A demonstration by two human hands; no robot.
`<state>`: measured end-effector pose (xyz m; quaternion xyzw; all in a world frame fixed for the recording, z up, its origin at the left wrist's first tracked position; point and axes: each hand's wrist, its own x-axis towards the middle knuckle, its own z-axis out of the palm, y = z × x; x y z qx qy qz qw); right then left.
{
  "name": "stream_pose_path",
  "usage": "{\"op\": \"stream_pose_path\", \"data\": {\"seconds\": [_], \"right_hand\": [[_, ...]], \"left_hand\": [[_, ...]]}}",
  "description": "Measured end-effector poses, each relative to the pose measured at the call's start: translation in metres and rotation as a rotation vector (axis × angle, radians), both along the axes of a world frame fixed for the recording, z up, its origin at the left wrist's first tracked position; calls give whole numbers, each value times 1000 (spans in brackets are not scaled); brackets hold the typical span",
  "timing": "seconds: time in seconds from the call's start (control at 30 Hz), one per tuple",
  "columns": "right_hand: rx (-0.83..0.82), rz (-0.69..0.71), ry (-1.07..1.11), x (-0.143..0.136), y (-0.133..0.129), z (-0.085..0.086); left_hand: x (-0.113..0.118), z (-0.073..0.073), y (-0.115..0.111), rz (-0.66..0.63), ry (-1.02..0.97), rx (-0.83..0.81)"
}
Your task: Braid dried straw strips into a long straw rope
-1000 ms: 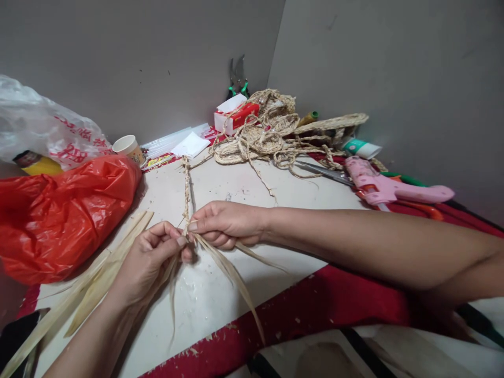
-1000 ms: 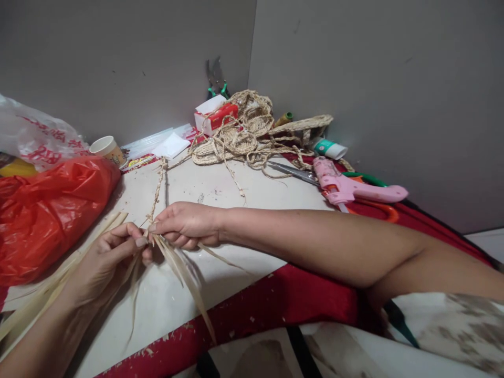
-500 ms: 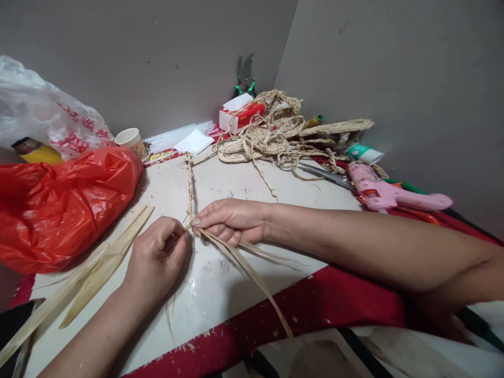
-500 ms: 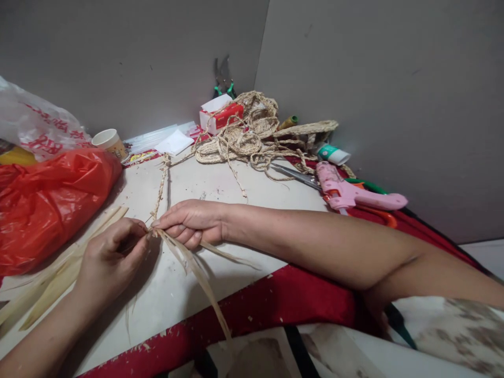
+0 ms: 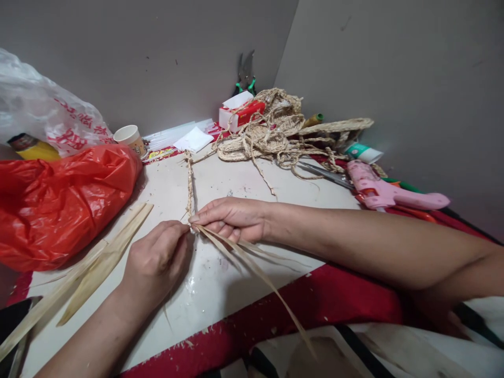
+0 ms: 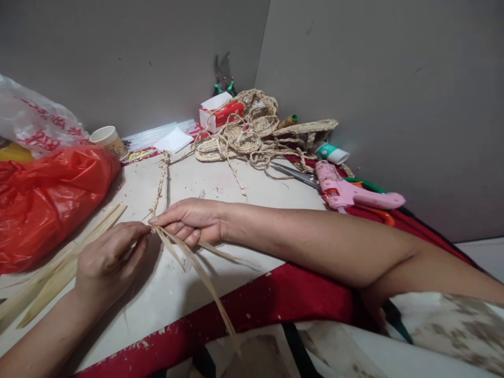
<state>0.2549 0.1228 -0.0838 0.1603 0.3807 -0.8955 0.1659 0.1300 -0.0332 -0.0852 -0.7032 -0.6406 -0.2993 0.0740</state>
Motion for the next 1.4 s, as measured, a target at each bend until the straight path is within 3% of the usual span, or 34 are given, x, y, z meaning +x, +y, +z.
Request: {"op": "stream_pose_path", "data": {"seconds": [0.13, 0.3, 0.43, 0.6, 0.7, 0.87, 1.13, 1.27, 1.4], "right_hand": [[5, 12, 27, 0, -2, -1], [31, 7, 59, 0, -2, -2], [103, -4, 74, 1, -3, -2], [238, -1, 140, 2, -4, -3], [326, -15, 153, 3, -5, -3], [475, -41, 220, 3, -6, -6], [1091, -29, 362, 6, -7, -3], [1195, -20, 360, 7, -9, 0], [1315, -6, 359, 8, -10, 2]], "left_hand": [[0, -2, 3, 150, 51, 39], [0, -2, 7, 126, -68, 15], [4, 1, 9, 200, -471, -166], [5, -3, 11, 163, -1138, -335], [4, -3, 12, 166, -1319, -332], [6, 4, 15, 197, -1444, -378], [5, 5, 17, 269, -1474, -456], [4, 4, 17, 265, -1478, -468], [6, 2, 18, 320, -1349, -445]]}}
